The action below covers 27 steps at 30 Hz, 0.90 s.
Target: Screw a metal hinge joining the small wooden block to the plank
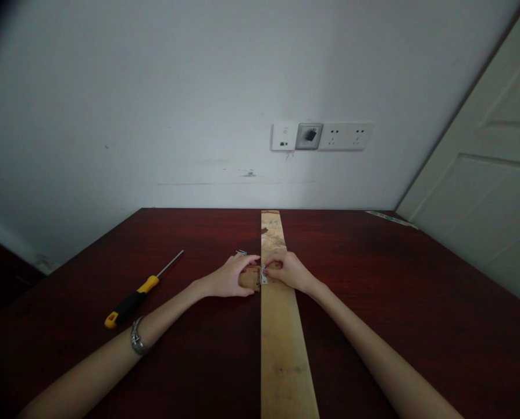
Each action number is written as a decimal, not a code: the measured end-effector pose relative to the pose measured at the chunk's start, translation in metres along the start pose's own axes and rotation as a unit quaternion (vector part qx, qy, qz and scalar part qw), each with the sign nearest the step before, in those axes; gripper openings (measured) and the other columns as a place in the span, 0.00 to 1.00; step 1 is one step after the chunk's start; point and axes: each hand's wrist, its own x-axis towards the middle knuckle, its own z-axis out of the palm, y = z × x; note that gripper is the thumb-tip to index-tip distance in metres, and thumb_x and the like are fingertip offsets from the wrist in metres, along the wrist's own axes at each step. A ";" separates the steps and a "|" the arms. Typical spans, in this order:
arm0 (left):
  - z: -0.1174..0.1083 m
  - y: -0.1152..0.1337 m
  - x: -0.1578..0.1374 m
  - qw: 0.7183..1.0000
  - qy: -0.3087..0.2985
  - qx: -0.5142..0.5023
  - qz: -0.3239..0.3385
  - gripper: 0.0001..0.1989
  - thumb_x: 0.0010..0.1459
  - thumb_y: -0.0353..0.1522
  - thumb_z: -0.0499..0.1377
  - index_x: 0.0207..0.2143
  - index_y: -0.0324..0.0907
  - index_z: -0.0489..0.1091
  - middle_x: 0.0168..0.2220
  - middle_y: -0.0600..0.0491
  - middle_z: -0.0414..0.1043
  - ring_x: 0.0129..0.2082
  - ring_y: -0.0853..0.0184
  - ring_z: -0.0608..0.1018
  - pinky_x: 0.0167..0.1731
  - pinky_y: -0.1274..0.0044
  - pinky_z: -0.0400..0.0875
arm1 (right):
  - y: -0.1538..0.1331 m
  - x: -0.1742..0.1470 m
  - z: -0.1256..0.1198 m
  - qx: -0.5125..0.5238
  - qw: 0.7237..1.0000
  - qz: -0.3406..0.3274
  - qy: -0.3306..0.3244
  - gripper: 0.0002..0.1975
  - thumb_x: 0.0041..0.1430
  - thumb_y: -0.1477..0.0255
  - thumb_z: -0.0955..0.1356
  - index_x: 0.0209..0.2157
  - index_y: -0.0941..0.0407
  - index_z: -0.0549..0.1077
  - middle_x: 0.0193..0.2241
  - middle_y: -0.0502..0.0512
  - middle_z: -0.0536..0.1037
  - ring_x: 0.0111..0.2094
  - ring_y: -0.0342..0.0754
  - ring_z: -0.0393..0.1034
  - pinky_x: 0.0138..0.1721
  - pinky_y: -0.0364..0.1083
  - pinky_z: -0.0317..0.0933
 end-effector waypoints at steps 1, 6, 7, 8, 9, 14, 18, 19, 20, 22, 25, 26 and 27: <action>0.000 0.000 0.000 1.000 -0.001 0.001 0.000 0.39 0.42 0.37 0.65 0.56 0.44 0.54 0.48 0.46 0.65 0.47 0.56 0.65 0.49 0.64 0.58 | -0.001 0.000 -0.001 0.002 1.000 0.000 0.000 0.05 0.49 0.70 0.69 0.29 0.55 0.76 0.30 0.52 0.76 0.31 0.45 0.67 0.33 0.44 0.60; -0.001 0.001 0.000 1.000 -0.007 0.002 0.001 0.38 0.42 0.38 0.65 0.55 0.43 0.55 0.48 0.45 0.65 0.46 0.56 0.65 0.48 0.65 0.59 | -0.006 -0.001 -0.003 0.017 1.000 -0.004 0.004 0.05 0.49 0.72 0.69 0.31 0.55 0.76 0.30 0.51 0.76 0.32 0.44 0.67 0.35 0.43 0.59; -0.001 0.001 0.000 1.000 -0.007 0.002 0.001 0.38 0.42 0.37 0.65 0.55 0.43 0.55 0.48 0.46 0.65 0.46 0.56 0.65 0.48 0.65 0.59 | -0.007 -0.001 -0.004 0.017 1.000 -0.003 0.006 0.05 0.49 0.72 0.69 0.31 0.55 0.76 0.30 0.51 0.75 0.32 0.44 0.67 0.35 0.43 0.59; -0.001 0.000 0.000 1.000 -0.006 0.001 0.001 0.38 0.42 0.37 0.65 0.56 0.43 0.55 0.48 0.46 0.65 0.47 0.56 0.65 0.48 0.65 0.59 | -0.008 -0.001 -0.004 0.016 1.000 -0.001 0.006 0.06 0.49 0.71 0.69 0.31 0.55 0.76 0.30 0.51 0.75 0.32 0.44 0.66 0.35 0.43 0.59; 0.000 0.000 0.000 1.000 -0.006 0.001 0.001 0.39 0.42 0.37 0.65 0.56 0.43 0.55 0.48 0.46 0.65 0.46 0.56 0.65 0.48 0.65 0.59 | -0.008 -0.001 -0.004 0.015 1.000 0.001 0.005 0.06 0.50 0.71 0.69 0.31 0.56 0.76 0.30 0.51 0.75 0.31 0.44 0.66 0.34 0.43 0.59; 0.000 0.000 0.000 1.000 -0.004 -0.004 0.001 0.39 0.42 0.37 0.65 0.56 0.43 0.54 0.49 0.45 0.65 0.47 0.56 0.66 0.48 0.64 0.59 | -0.006 -0.001 -0.002 0.006 1.000 0.000 0.002 0.07 0.53 0.68 0.67 0.30 0.55 0.76 0.27 0.51 0.74 0.28 0.43 0.64 0.30 0.42 0.57; -0.001 0.000 0.000 1.000 -0.007 -0.018 0.001 0.40 0.41 0.38 0.66 0.56 0.43 0.55 0.49 0.45 0.65 0.48 0.56 0.66 0.49 0.63 0.59 | -0.004 -0.001 0.000 0.007 1.000 -0.010 -0.002 0.07 0.54 0.67 0.67 0.30 0.56 0.75 0.29 0.52 0.75 0.29 0.44 0.65 0.32 0.43 0.58; -0.002 -0.001 0.000 1.000 -0.005 -0.028 0.002 0.41 0.41 0.40 0.67 0.56 0.43 0.55 0.49 0.45 0.65 0.48 0.56 0.66 0.49 0.63 0.60 | -0.004 -0.001 0.001 0.008 1.000 -0.012 -0.004 0.07 0.54 0.67 0.67 0.29 0.56 0.75 0.29 0.52 0.75 0.30 0.44 0.66 0.32 0.43 0.58; -0.004 -0.002 0.000 0.999 0.002 -0.042 0.001 0.40 0.42 0.41 0.66 0.57 0.43 0.55 0.49 0.45 0.65 0.48 0.57 0.67 0.49 0.64 0.60 | -0.003 0.000 0.001 0.007 1.000 -0.013 -0.004 0.07 0.54 0.67 0.67 0.29 0.55 0.75 0.29 0.52 0.76 0.30 0.44 0.66 0.32 0.43 0.58; -0.008 -0.008 0.003 0.996 0.033 -0.079 -0.010 0.36 0.46 0.41 0.64 0.56 0.43 0.55 0.48 0.44 0.66 0.48 0.59 0.68 0.48 0.66 0.62 | -0.003 0.000 0.002 0.004 1.000 -0.012 -0.004 0.08 0.53 0.67 0.67 0.28 0.56 0.75 0.28 0.52 0.75 0.29 0.44 0.65 0.31 0.43 0.58; -0.016 -0.025 0.008 0.985 0.115 -0.110 -0.060 0.23 0.53 0.35 0.59 0.51 0.41 0.62 0.44 0.46 0.69 0.43 0.64 0.72 0.42 0.71 0.67 | -0.002 0.000 0.001 0.000 1.000 -0.007 -0.003 0.08 0.53 0.66 0.67 0.28 0.56 0.75 0.28 0.52 0.75 0.27 0.43 0.64 0.29 0.43 0.57; -0.019 -0.032 0.010 0.981 0.142 -0.105 -0.081 0.19 0.53 0.33 0.58 0.48 0.40 0.65 0.42 0.47 0.71 0.40 0.65 0.73 0.40 0.72 0.68 | -0.002 0.000 0.001 -0.002 1.000 -0.004 -0.003 0.08 0.53 0.66 0.67 0.28 0.56 0.76 0.28 0.52 0.75 0.27 0.43 0.64 0.29 0.43 0.57; -0.021 -0.039 0.011 0.977 0.164 -0.093 -0.097 0.15 0.52 0.31 0.58 0.44 0.40 0.68 0.40 0.49 0.72 0.38 0.66 0.73 0.39 0.73 0.68 | -0.002 0.000 0.000 -0.004 1.000 -0.001 -0.003 0.08 0.52 0.66 0.68 0.29 0.55 0.76 0.28 0.52 0.75 0.27 0.43 0.63 0.29 0.43 0.57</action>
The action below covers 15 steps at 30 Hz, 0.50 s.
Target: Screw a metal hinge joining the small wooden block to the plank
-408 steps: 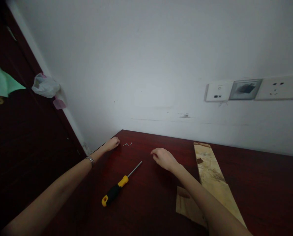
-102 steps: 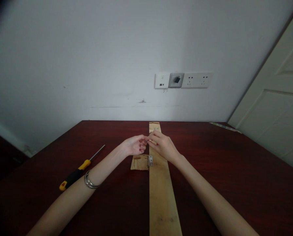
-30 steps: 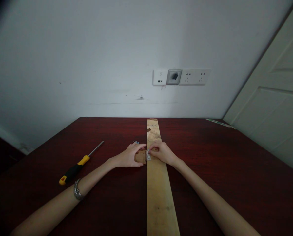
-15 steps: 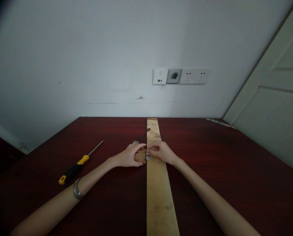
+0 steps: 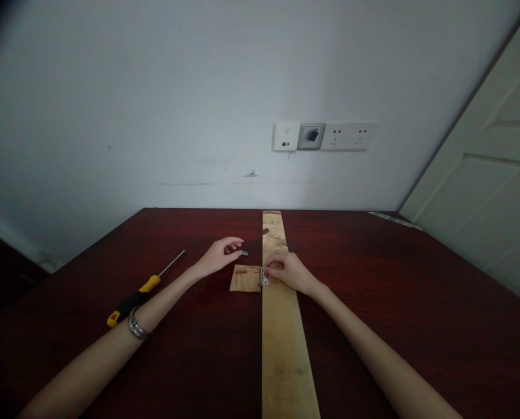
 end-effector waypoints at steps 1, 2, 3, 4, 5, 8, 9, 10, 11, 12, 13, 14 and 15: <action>-0.003 -0.006 0.003 1.000 0.018 0.017 -0.006 0.13 0.51 0.29 0.58 0.41 0.39 0.70 0.38 0.50 0.72 0.36 0.67 0.73 0.38 0.74 0.69 | 0.000 0.000 -0.001 -0.001 1.000 0.004 0.000 0.08 0.51 0.66 0.68 0.30 0.55 0.76 0.28 0.51 0.74 0.27 0.43 0.63 0.29 0.43 0.57; -0.006 -0.012 0.006 0.999 0.027 0.034 -0.007 0.11 0.51 0.29 0.58 0.39 0.39 0.71 0.36 0.50 0.73 0.34 0.67 0.73 0.37 0.74 0.69 | 0.000 0.000 -0.002 0.001 1.000 0.008 0.001 0.09 0.50 0.65 0.69 0.32 0.55 0.76 0.28 0.51 0.74 0.27 0.43 0.63 0.29 0.43 0.58; -0.008 -0.017 0.007 0.998 0.030 0.052 -0.003 0.10 0.50 0.28 0.58 0.37 0.38 0.71 0.35 0.50 0.73 0.34 0.68 0.73 0.37 0.74 0.69 | 0.000 0.000 -0.003 0.005 1.000 0.014 0.001 0.10 0.49 0.65 0.70 0.32 0.55 0.76 0.28 0.52 0.74 0.28 0.43 0.64 0.29 0.43 0.58; -0.010 -0.021 0.009 0.997 0.027 0.070 0.003 0.09 0.50 0.28 0.58 0.36 0.38 0.72 0.34 0.50 0.73 0.33 0.68 0.73 0.37 0.74 0.69 | 0.000 -0.001 -0.005 0.012 1.000 0.020 0.004 0.11 0.49 0.65 0.70 0.33 0.56 0.76 0.28 0.52 0.73 0.28 0.43 0.64 0.29 0.43 0.58; -0.011 -0.024 0.010 0.996 0.021 0.086 0.009 0.08 0.50 0.28 0.58 0.35 0.38 0.73 0.34 0.50 0.73 0.33 0.67 0.73 0.38 0.74 0.68 | 0.000 -0.001 -0.006 0.020 0.999 0.027 0.007 0.11 0.48 0.65 0.70 0.33 0.56 0.76 0.29 0.52 0.73 0.28 0.43 0.65 0.29 0.43 0.59; -0.012 -0.028 0.012 0.991 0.001 0.129 0.027 0.07 0.49 0.28 0.59 0.33 0.39 0.73 0.33 0.51 0.72 0.34 0.67 0.73 0.39 0.73 0.68 | -0.001 -0.001 -0.012 0.040 0.998 0.040 0.019 0.10 0.49 0.67 0.69 0.34 0.56 0.76 0.29 0.52 0.73 0.29 0.44 0.66 0.31 0.43 0.60; -0.011 -0.027 0.013 0.990 -0.006 0.140 0.031 0.07 0.49 0.28 0.59 0.32 0.40 0.74 0.33 0.52 0.72 0.34 0.66 0.72 0.40 0.73 0.67 | -0.001 -0.002 -0.014 0.044 0.998 0.042 0.022 0.10 0.49 0.67 0.69 0.33 0.56 0.76 0.29 0.52 0.74 0.30 0.44 0.66 0.31 0.43 0.60; -0.010 -0.027 0.015 0.988 -0.013 0.148 0.034 0.06 0.49 0.28 0.59 0.32 0.40 0.74 0.33 0.52 0.73 0.35 0.66 0.72 0.40 0.72 0.67 | -0.001 -0.002 -0.015 0.045 0.998 0.045 0.025 0.10 0.50 0.67 0.68 0.33 0.56 0.76 0.30 0.52 0.74 0.30 0.44 0.66 0.31 0.43 0.60; -0.009 -0.026 0.017 0.987 -0.019 0.155 0.038 0.06 0.49 0.27 0.58 0.31 0.40 0.74 0.33 0.52 0.73 0.35 0.66 0.72 0.41 0.72 0.67 | -0.001 -0.001 -0.017 0.044 0.998 0.047 0.027 0.09 0.50 0.67 0.68 0.33 0.56 0.76 0.30 0.53 0.74 0.30 0.45 0.66 0.31 0.44 0.60; -0.009 -0.025 0.018 0.986 -0.025 0.161 0.043 0.06 0.49 0.27 0.58 0.31 0.41 0.74 0.33 0.52 0.73 0.36 0.65 0.72 0.41 0.72 0.66 | 0.000 -0.001 -0.018 0.042 0.997 0.050 0.029 0.10 0.51 0.67 0.67 0.33 0.56 0.76 0.30 0.53 0.75 0.30 0.45 0.67 0.31 0.44 0.60; -0.008 -0.024 0.021 0.984 -0.030 0.167 0.050 0.06 0.50 0.27 0.58 0.31 0.41 0.74 0.34 0.51 0.73 0.37 0.65 0.72 0.42 0.72 0.66 | 0.000 -0.001 -0.019 0.041 0.997 0.054 0.032 0.10 0.51 0.67 0.67 0.33 0.57 0.76 0.31 0.53 0.75 0.31 0.46 0.67 0.32 0.44 0.60; -0.008 -0.024 0.023 0.983 -0.036 0.172 0.061 0.07 0.50 0.28 0.57 0.31 0.41 0.74 0.34 0.51 0.73 0.37 0.65 0.72 0.42 0.73 0.66 | 0.000 -0.001 -0.020 0.041 0.997 0.057 0.034 0.10 0.52 0.67 0.66 0.33 0.57 0.76 0.31 0.54 0.75 0.31 0.46 0.67 0.32 0.45 0.61; -0.007 -0.023 0.025 0.980 -0.045 0.178 0.074 0.07 0.51 0.28 0.57 0.32 0.41 0.74 0.35 0.51 0.73 0.38 0.64 0.72 0.42 0.73 0.65 | 0.001 -0.001 -0.021 0.043 0.997 0.059 0.037 0.10 0.52 0.67 0.66 0.33 0.57 0.76 0.31 0.54 0.76 0.32 0.47 0.68 0.33 0.45 0.61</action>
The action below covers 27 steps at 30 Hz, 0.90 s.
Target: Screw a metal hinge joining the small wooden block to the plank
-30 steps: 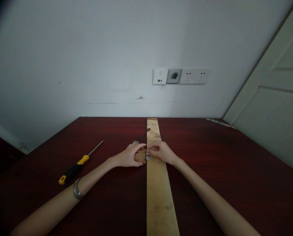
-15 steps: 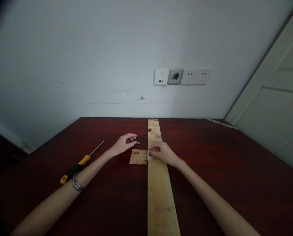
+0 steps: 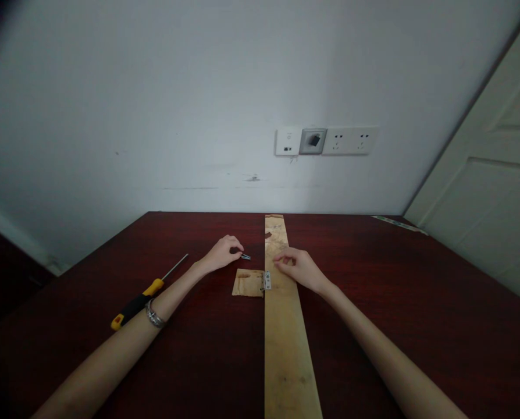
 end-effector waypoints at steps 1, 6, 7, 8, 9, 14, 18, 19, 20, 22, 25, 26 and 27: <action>0.000 0.000 0.002 1.000 -0.010 0.007 0.017 0.07 0.52 0.28 0.57 0.32 0.41 0.74 0.35 0.51 0.73 0.38 0.64 0.71 0.43 0.73 0.65 | 0.000 0.000 0.000 0.003 1.000 0.001 0.002 0.10 0.53 0.67 0.66 0.32 0.57 0.76 0.32 0.54 0.76 0.32 0.47 0.68 0.33 0.46 0.62; -0.002 -0.001 0.013 0.994 -0.076 0.055 0.062 0.08 0.54 0.28 0.55 0.32 0.42 0.74 0.34 0.51 0.73 0.38 0.64 0.70 0.40 0.74 0.64 | 0.002 0.001 -0.001 0.011 1.000 -0.003 0.003 0.10 0.54 0.67 0.65 0.32 0.57 0.76 0.33 0.56 0.77 0.34 0.48 0.69 0.36 0.47 0.63; -0.003 0.000 0.015 0.992 -0.084 0.064 0.067 0.09 0.54 0.28 0.54 0.31 0.42 0.74 0.34 0.51 0.73 0.37 0.64 0.70 0.40 0.74 0.64 | 0.002 0.001 0.000 0.011 1.000 -0.004 0.002 0.10 0.54 0.67 0.65 0.32 0.57 0.76 0.33 0.55 0.77 0.34 0.49 0.69 0.36 0.47 0.63; -0.003 0.001 0.016 0.991 -0.089 0.073 0.072 0.09 0.54 0.27 0.54 0.30 0.42 0.74 0.33 0.51 0.73 0.37 0.64 0.69 0.39 0.74 0.64 | 0.002 0.001 0.000 0.012 1.000 -0.004 0.002 0.10 0.53 0.67 0.65 0.32 0.57 0.76 0.33 0.55 0.77 0.34 0.48 0.69 0.36 0.47 0.63; -0.004 0.003 0.017 0.990 -0.092 0.080 0.076 0.09 0.53 0.27 0.54 0.29 0.42 0.74 0.32 0.50 0.73 0.36 0.63 0.69 0.39 0.74 0.64 | 0.002 0.001 0.000 0.012 1.000 -0.004 0.001 0.10 0.53 0.67 0.65 0.32 0.57 0.76 0.33 0.55 0.77 0.33 0.48 0.69 0.36 0.47 0.63; -0.005 0.010 0.020 0.987 -0.101 0.097 0.079 0.09 0.52 0.25 0.55 0.25 0.42 0.73 0.28 0.50 0.71 0.34 0.63 0.69 0.36 0.75 0.63 | 0.000 0.000 -0.001 0.007 1.000 -0.007 -0.005 0.10 0.54 0.67 0.65 0.32 0.57 0.76 0.32 0.55 0.77 0.34 0.48 0.69 0.36 0.46 0.62; -0.006 0.014 0.022 0.981 -0.102 0.128 0.105 0.10 0.52 0.24 0.54 0.23 0.41 0.73 0.27 0.48 0.70 0.33 0.62 0.69 0.34 0.74 0.63 | 0.000 0.001 -0.001 0.006 1.000 -0.006 -0.005 0.10 0.54 0.68 0.65 0.32 0.57 0.76 0.33 0.55 0.77 0.34 0.49 0.70 0.36 0.47 0.62; -0.007 0.015 0.022 0.978 -0.105 0.141 0.111 0.10 0.52 0.24 0.53 0.23 0.40 0.73 0.27 0.48 0.70 0.33 0.62 0.69 0.34 0.74 0.63 | 0.000 0.001 -0.001 0.006 1.000 -0.006 -0.003 0.10 0.54 0.68 0.65 0.32 0.57 0.76 0.33 0.55 0.77 0.34 0.49 0.70 0.36 0.47 0.63; -0.007 0.016 0.023 0.975 -0.109 0.155 0.115 0.10 0.52 0.24 0.53 0.24 0.40 0.72 0.27 0.48 0.70 0.33 0.63 0.69 0.33 0.75 0.63 | 0.000 0.001 -0.001 0.007 1.000 -0.006 -0.001 0.10 0.53 0.68 0.65 0.32 0.58 0.76 0.33 0.55 0.78 0.34 0.49 0.70 0.36 0.47 0.63; -0.008 0.018 0.023 0.970 -0.120 0.178 0.115 0.10 0.52 0.24 0.53 0.25 0.39 0.72 0.28 0.48 0.71 0.33 0.63 0.69 0.33 0.75 0.64 | 0.001 0.001 0.000 0.007 1.000 -0.006 0.003 0.11 0.53 0.67 0.65 0.32 0.58 0.76 0.33 0.55 0.78 0.34 0.49 0.70 0.36 0.47 0.63; -0.008 0.018 0.023 0.967 -0.129 0.188 0.109 0.09 0.52 0.23 0.52 0.25 0.38 0.71 0.29 0.47 0.71 0.33 0.64 0.69 0.33 0.76 0.64 | 0.002 0.001 0.000 0.003 1.000 -0.006 0.003 0.11 0.54 0.67 0.65 0.32 0.58 0.76 0.32 0.55 0.78 0.34 0.49 0.70 0.36 0.46 0.63; -0.008 0.018 0.023 0.969 -0.127 0.184 0.109 0.09 0.52 0.23 0.52 0.25 0.37 0.71 0.29 0.47 0.71 0.33 0.64 0.69 0.34 0.76 0.64 | 0.003 0.001 -0.001 0.001 1.000 -0.006 0.003 0.11 0.54 0.67 0.65 0.32 0.58 0.76 0.32 0.55 0.78 0.34 0.49 0.70 0.36 0.46 0.63; -0.008 0.016 0.023 0.970 -0.123 0.176 0.110 0.08 0.52 0.23 0.53 0.25 0.37 0.71 0.29 0.48 0.70 0.33 0.64 0.69 0.34 0.76 0.64 | 0.003 0.001 -0.001 -0.001 1.000 -0.007 0.003 0.11 0.54 0.67 0.65 0.32 0.58 0.76 0.32 0.55 0.78 0.34 0.49 0.70 0.36 0.46 0.63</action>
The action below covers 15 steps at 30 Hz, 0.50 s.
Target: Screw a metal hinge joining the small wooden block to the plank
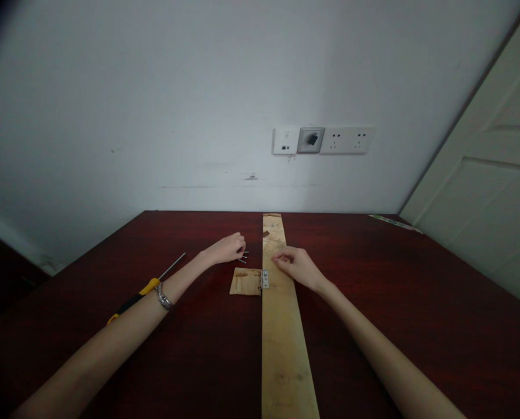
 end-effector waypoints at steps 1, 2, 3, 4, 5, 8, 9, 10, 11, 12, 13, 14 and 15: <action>0.001 -0.002 0.000 1.000 0.010 -0.012 0.000 0.07 0.52 0.23 0.53 0.25 0.37 0.70 0.29 0.48 0.70 0.33 0.64 0.70 0.35 0.76 0.64 | 0.000 0.000 0.000 -0.001 1.000 -0.001 0.001 0.11 0.54 0.67 0.65 0.32 0.57 0.76 0.33 0.55 0.78 0.34 0.49 0.70 0.36 0.46 0.63; 0.003 -0.003 0.001 0.999 0.026 -0.030 -0.002 0.06 0.52 0.24 0.54 0.26 0.37 0.70 0.29 0.48 0.70 0.34 0.64 0.70 0.36 0.76 0.64 | 0.000 0.000 0.000 -0.002 1.000 -0.001 0.004 0.11 0.54 0.67 0.65 0.32 0.57 0.76 0.33 0.55 0.78 0.34 0.49 0.70 0.37 0.46 0.63; 0.004 -0.004 0.001 0.997 0.046 -0.054 -0.005 0.05 0.51 0.24 0.55 0.26 0.37 0.70 0.29 0.49 0.70 0.34 0.65 0.70 0.37 0.76 0.64 | 0.000 0.000 0.000 -0.002 1.000 -0.001 0.007 0.11 0.54 0.67 0.65 0.32 0.57 0.76 0.33 0.55 0.78 0.35 0.49 0.70 0.37 0.46 0.63; 0.005 -0.005 0.002 0.994 0.070 -0.085 -0.011 0.05 0.51 0.24 0.55 0.26 0.37 0.70 0.29 0.50 0.70 0.34 0.65 0.70 0.37 0.76 0.64 | -0.001 0.000 0.000 -0.002 1.000 0.000 0.011 0.11 0.54 0.67 0.65 0.32 0.57 0.76 0.34 0.55 0.78 0.35 0.49 0.70 0.37 0.46 0.63; 0.006 -0.004 0.002 0.988 0.096 -0.123 -0.017 0.04 0.50 0.25 0.56 0.26 0.38 0.70 0.29 0.50 0.70 0.34 0.66 0.70 0.37 0.76 0.64 | -0.002 0.000 0.001 -0.001 1.000 0.001 0.016 0.11 0.54 0.67 0.65 0.33 0.57 0.76 0.34 0.56 0.78 0.35 0.49 0.70 0.37 0.46 0.63; 0.006 0.007 0.000 0.950 0.167 -0.261 -0.032 0.03 0.50 0.25 0.57 0.26 0.38 0.70 0.28 0.52 0.70 0.31 0.69 0.71 0.34 0.78 0.65 | -0.009 0.001 0.003 0.007 1.000 0.002 0.030 0.11 0.54 0.67 0.65 0.34 0.57 0.77 0.35 0.56 0.78 0.36 0.49 0.71 0.37 0.47 0.63; 0.005 0.013 -0.001 0.933 0.184 -0.307 -0.033 0.03 0.50 0.26 0.57 0.26 0.37 0.70 0.28 0.53 0.70 0.31 0.70 0.71 0.34 0.78 0.65 | -0.012 0.001 0.004 0.012 0.999 0.000 0.036 0.11 0.54 0.67 0.65 0.34 0.57 0.77 0.35 0.56 0.78 0.36 0.49 0.71 0.37 0.46 0.63; 0.004 0.020 -0.003 0.917 0.196 -0.347 -0.033 0.03 0.51 0.27 0.57 0.27 0.37 0.70 0.29 0.53 0.70 0.30 0.70 0.71 0.33 0.79 0.65 | -0.015 0.001 0.005 0.018 0.999 -0.002 0.041 0.11 0.54 0.67 0.66 0.34 0.57 0.77 0.35 0.56 0.79 0.36 0.49 0.71 0.37 0.46 0.63; 0.004 0.027 -0.005 0.902 0.202 -0.381 -0.032 0.03 0.51 0.28 0.57 0.28 0.37 0.71 0.29 0.53 0.70 0.30 0.71 0.71 0.33 0.79 0.65 | -0.018 0.001 0.006 0.023 0.999 -0.003 0.045 0.11 0.54 0.67 0.66 0.34 0.57 0.77 0.35 0.55 0.79 0.36 0.49 0.72 0.37 0.46 0.63; 0.003 0.034 -0.007 0.889 0.204 -0.408 -0.031 0.04 0.52 0.29 0.58 0.28 0.37 0.71 0.30 0.52 0.70 0.30 0.71 0.71 0.34 0.79 0.66 | -0.021 0.001 0.007 0.029 0.998 -0.004 0.047 0.11 0.54 0.67 0.66 0.34 0.57 0.77 0.35 0.55 0.79 0.36 0.48 0.72 0.37 0.46 0.63; 0.002 0.040 -0.009 0.879 0.206 -0.429 -0.032 0.04 0.52 0.29 0.58 0.29 0.37 0.71 0.30 0.52 0.70 0.31 0.71 0.71 0.34 0.79 0.66 | -0.024 0.001 0.008 0.036 0.998 -0.005 0.046 0.11 0.53 0.67 0.66 0.34 0.57 0.77 0.34 0.55 0.79 0.35 0.48 0.72 0.37 0.45 0.63; 0.001 0.045 -0.011 0.871 0.206 -0.444 -0.034 0.05 0.52 0.30 0.58 0.29 0.36 0.71 0.30 0.52 0.70 0.31 0.71 0.71 0.34 0.79 0.66 | -0.026 0.001 0.009 0.043 0.998 -0.004 0.045 0.11 0.53 0.67 0.67 0.34 0.57 0.77 0.34 0.55 0.79 0.35 0.48 0.72 0.37 0.45 0.63; 0.000 0.049 -0.012 0.866 0.207 -0.454 -0.036 0.05 0.52 0.30 0.58 0.29 0.36 0.71 0.30 0.52 0.70 0.31 0.71 0.71 0.34 0.79 0.66 | -0.028 0.001 0.010 0.049 0.998 -0.003 0.044 0.11 0.53 0.66 0.67 0.33 0.57 0.77 0.34 0.56 0.79 0.35 0.49 0.72 0.37 0.45 0.64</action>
